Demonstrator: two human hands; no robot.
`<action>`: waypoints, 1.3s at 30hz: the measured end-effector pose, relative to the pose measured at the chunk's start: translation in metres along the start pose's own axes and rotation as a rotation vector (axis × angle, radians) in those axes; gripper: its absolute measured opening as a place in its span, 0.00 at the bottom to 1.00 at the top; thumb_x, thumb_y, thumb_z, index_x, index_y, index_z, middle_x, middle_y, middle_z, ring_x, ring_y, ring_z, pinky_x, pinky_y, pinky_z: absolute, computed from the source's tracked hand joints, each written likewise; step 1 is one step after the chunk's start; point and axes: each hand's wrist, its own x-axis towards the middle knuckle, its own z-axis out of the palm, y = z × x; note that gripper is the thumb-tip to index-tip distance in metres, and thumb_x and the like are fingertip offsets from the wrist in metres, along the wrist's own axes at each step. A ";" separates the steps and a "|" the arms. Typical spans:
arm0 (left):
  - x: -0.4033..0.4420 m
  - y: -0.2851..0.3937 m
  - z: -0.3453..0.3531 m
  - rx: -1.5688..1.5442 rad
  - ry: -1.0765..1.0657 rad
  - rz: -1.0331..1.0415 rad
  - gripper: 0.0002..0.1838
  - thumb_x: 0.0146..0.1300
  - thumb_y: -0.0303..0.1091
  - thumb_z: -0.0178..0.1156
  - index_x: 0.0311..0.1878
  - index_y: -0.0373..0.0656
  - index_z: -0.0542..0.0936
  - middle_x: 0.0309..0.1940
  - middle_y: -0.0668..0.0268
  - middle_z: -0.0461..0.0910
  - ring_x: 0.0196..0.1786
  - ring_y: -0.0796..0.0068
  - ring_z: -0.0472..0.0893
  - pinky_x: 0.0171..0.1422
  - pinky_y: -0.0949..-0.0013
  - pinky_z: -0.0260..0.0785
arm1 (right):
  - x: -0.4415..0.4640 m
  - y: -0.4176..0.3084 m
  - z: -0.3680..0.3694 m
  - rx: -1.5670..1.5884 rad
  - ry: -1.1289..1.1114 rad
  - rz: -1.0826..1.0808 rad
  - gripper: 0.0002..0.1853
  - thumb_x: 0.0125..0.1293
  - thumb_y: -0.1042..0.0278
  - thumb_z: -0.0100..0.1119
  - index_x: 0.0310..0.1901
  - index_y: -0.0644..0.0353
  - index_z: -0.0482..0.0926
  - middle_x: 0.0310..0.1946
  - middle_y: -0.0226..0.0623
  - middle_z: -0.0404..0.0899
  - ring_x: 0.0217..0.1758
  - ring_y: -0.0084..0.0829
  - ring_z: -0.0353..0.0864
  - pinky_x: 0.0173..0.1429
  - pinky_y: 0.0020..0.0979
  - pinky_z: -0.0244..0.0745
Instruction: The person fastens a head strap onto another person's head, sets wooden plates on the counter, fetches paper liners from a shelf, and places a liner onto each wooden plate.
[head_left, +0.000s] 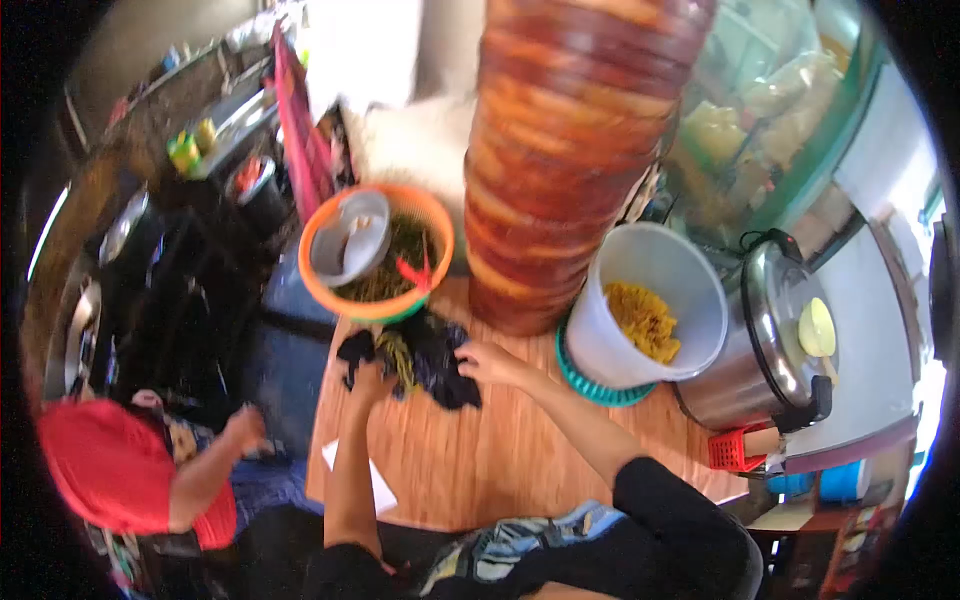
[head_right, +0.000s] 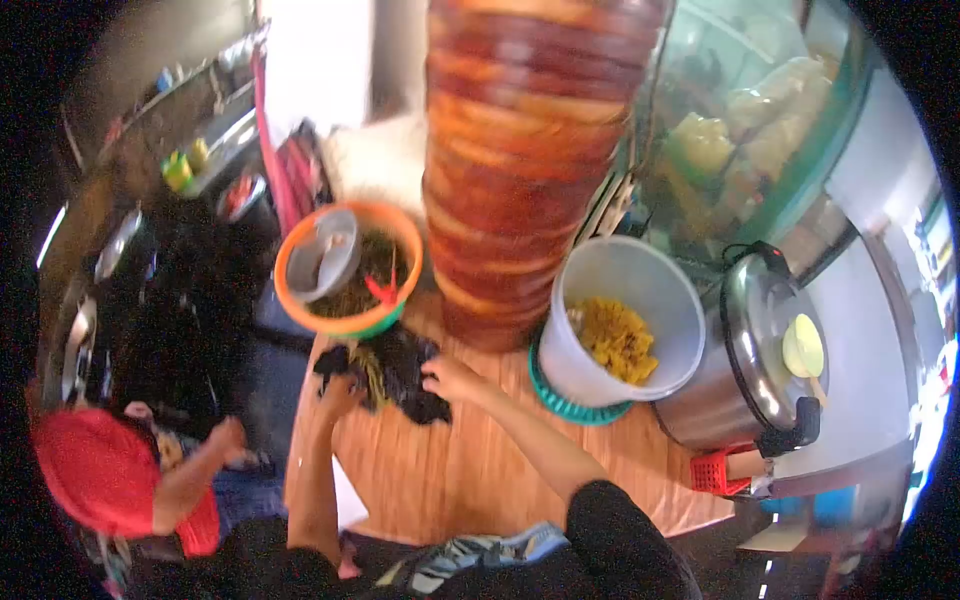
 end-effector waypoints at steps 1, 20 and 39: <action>-0.016 0.049 -0.055 -0.078 -0.266 -0.065 0.28 0.51 0.38 0.67 0.57 0.41 0.76 0.53 0.45 0.76 0.55 0.45 0.76 0.58 0.54 0.69 | -0.021 -0.028 -0.043 0.284 -0.021 0.074 0.20 0.64 0.63 0.59 0.53 0.65 0.76 0.48 0.45 0.81 0.52 0.36 0.81 0.56 0.34 0.74; 0.129 0.506 -0.434 -1.236 0.427 0.426 0.30 0.69 0.57 0.40 0.58 0.39 0.70 0.54 0.58 0.74 0.55 0.64 0.72 0.64 0.55 0.57 | -0.063 -0.174 -0.501 0.595 1.171 -0.216 0.49 0.65 0.27 0.37 0.69 0.70 0.53 0.70 0.54 0.55 0.73 0.42 0.54 0.75 0.38 0.44; 0.107 0.519 -0.431 -1.440 0.392 0.437 0.16 0.65 0.38 0.45 0.48 0.40 0.75 0.46 0.54 0.79 0.49 0.59 0.78 0.59 0.56 0.69 | -0.052 -0.190 -0.501 0.645 1.361 -0.329 0.35 0.71 0.44 0.36 0.61 0.74 0.66 0.58 0.51 0.70 0.64 0.39 0.65 0.67 0.37 0.57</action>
